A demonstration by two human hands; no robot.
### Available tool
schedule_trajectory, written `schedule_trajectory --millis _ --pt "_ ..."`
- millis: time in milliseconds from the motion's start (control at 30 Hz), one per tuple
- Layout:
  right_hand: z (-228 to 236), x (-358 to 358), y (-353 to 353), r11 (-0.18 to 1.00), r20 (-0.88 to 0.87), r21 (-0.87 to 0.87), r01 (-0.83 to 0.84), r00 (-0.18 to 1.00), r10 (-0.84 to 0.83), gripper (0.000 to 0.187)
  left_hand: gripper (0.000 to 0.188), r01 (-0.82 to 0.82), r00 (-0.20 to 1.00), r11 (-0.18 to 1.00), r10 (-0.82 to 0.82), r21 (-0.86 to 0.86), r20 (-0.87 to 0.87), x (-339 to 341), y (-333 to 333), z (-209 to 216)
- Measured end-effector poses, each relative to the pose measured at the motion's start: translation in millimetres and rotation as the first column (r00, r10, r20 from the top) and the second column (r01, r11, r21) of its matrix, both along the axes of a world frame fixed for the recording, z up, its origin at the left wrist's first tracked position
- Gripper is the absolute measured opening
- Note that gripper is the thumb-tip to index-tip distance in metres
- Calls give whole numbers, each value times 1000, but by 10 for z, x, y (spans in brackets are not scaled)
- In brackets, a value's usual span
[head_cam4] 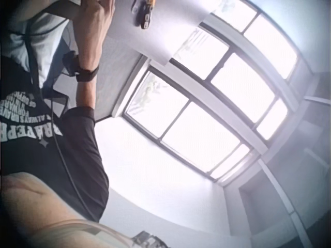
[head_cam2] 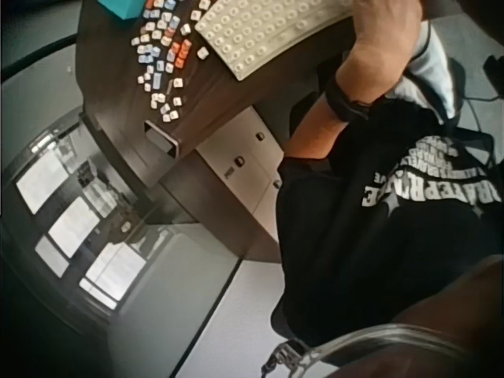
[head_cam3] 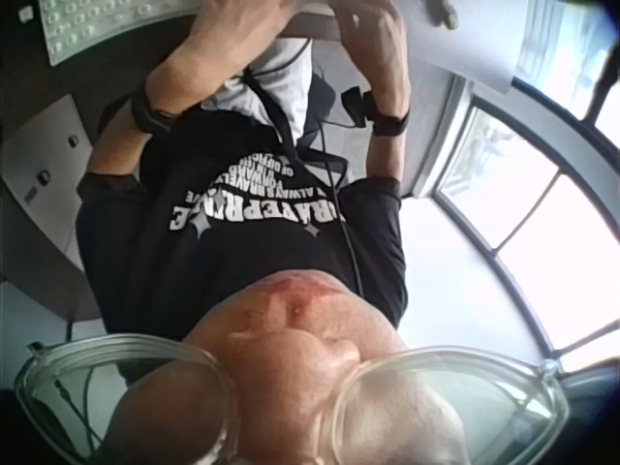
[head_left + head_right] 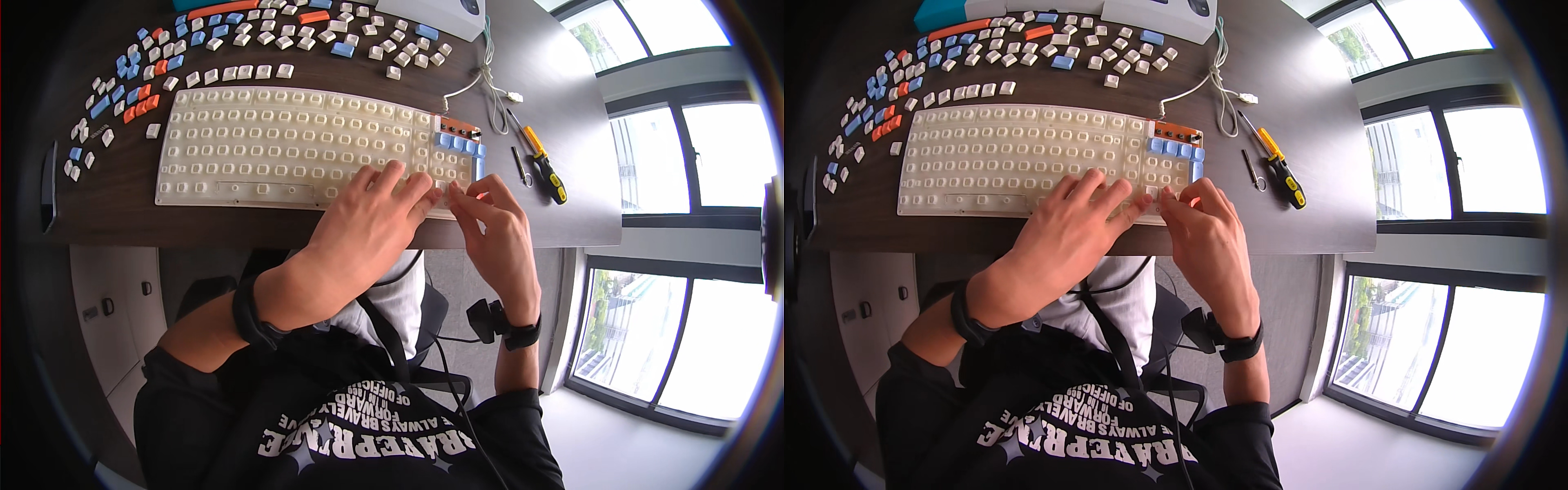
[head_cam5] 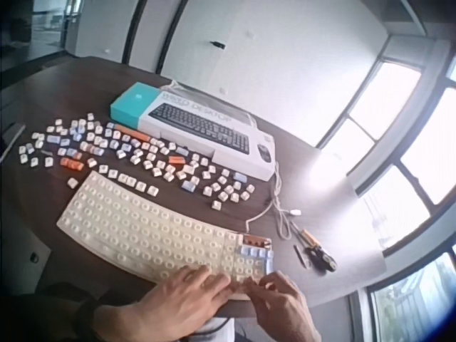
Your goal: The person is assembling a keyboard by hand, picking up various colored keycaps from the desk and pressing them onto the switches of a keyboard base.
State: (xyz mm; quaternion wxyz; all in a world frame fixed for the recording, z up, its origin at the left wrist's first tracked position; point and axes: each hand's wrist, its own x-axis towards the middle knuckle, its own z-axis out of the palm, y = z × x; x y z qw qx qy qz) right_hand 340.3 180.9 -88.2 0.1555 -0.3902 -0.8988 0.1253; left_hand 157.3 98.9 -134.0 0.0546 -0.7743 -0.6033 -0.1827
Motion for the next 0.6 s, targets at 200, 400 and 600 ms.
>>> schedule_trajectory --millis 200,400,600 --pt "461 -396 395 992 2 -70 -105 994 105 27 50 16 999 1000 -14 24 -51 -29 -1 -82" --pt "390 -954 1106 957 123 32 -290 951 284 27 48 14 1000 1000 -14 27 -14 -14 10 -73" --pt "104 -1290 1362 932 189 76 -354 923 335 23 48 40 999 999 -39 -26 24 -38 1 -62"
